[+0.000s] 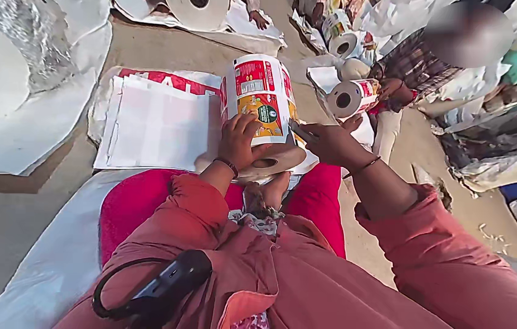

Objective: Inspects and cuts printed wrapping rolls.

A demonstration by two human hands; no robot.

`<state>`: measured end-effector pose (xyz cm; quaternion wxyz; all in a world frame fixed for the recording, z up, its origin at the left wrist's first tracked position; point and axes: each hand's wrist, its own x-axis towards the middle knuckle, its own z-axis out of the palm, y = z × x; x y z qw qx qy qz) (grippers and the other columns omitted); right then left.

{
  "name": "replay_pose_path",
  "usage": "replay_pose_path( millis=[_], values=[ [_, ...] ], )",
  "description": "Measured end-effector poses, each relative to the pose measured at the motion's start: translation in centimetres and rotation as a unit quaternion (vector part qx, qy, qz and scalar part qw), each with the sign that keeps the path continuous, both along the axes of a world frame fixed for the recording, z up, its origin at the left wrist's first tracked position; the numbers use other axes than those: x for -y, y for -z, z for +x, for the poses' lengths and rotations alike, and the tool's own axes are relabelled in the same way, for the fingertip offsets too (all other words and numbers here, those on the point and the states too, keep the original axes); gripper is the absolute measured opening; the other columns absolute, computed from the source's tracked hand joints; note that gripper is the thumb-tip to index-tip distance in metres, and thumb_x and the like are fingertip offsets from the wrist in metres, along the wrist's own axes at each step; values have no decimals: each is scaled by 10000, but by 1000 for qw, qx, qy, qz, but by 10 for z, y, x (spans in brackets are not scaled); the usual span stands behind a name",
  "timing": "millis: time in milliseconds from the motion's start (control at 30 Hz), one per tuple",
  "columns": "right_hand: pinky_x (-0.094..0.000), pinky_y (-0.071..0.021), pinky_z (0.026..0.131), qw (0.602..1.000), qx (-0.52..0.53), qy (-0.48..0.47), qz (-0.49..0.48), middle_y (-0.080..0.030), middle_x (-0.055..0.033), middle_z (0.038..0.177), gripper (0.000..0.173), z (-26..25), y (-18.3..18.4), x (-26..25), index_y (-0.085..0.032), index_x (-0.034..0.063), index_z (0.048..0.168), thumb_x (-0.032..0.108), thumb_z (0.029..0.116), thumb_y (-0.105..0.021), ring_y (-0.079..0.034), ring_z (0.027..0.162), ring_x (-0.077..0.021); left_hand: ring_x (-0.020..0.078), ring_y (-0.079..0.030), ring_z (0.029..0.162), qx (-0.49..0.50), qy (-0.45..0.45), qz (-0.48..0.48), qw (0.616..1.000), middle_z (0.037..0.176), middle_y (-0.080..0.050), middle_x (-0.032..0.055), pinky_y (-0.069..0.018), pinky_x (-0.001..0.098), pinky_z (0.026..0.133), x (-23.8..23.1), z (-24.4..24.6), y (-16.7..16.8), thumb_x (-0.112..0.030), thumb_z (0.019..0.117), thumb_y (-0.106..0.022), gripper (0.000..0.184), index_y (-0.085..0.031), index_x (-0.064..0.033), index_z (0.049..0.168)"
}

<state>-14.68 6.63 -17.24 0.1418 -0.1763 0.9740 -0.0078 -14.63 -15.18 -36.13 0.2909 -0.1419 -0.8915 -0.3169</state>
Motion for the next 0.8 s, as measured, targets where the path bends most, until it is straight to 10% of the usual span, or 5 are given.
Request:
replay_pose_path(
  millis=[300, 400, 600, 800],
  values=[
    [-521, -563, 730, 987, 159, 6, -8, -715, -124, 1008, 338, 88, 10, -21, -655, 219, 1357, 203, 1020, -627, -681, 811, -274, 408, -468, 1408, 2, 6, -4, 1000, 1475, -563, 144, -339, 611, 1164, 1, -4, 3, -593, 945, -609, 626, -643, -100, 1330],
    [-462, -591, 657, 969, 85, 123, -194, -705, -144, 1061, 436, 109, 24, -46, -572, 179, 1453, 140, 1021, -611, -672, 697, -238, 407, -442, 1431, 21, 23, -3, 1000, 1497, -538, 164, -321, 598, 1182, 0, -1, -2, -550, 970, -594, 605, -631, -73, 1340],
    [-196, -450, 441, 693, 20, 304, -654, -670, -64, 1068, 499, 75, 75, -117, -397, 206, 1558, 109, 1073, -464, -532, 526, -70, 368, -499, 1407, 12, 84, -53, 995, 1422, -612, 158, -367, 553, 1189, -28, 9, -32, -365, 992, -633, 447, -672, -49, 1306],
    [-181, -440, 452, 583, 74, 311, -747, -665, -66, 1091, 443, 61, 169, -121, -403, 166, 1535, 126, 1094, -407, -516, 527, -52, 277, -648, 1264, 76, 19, -177, 981, 1308, -709, 83, -525, 502, 1040, -58, 5, -72, -424, 999, -634, 393, -755, -98, 1182]
  ],
)
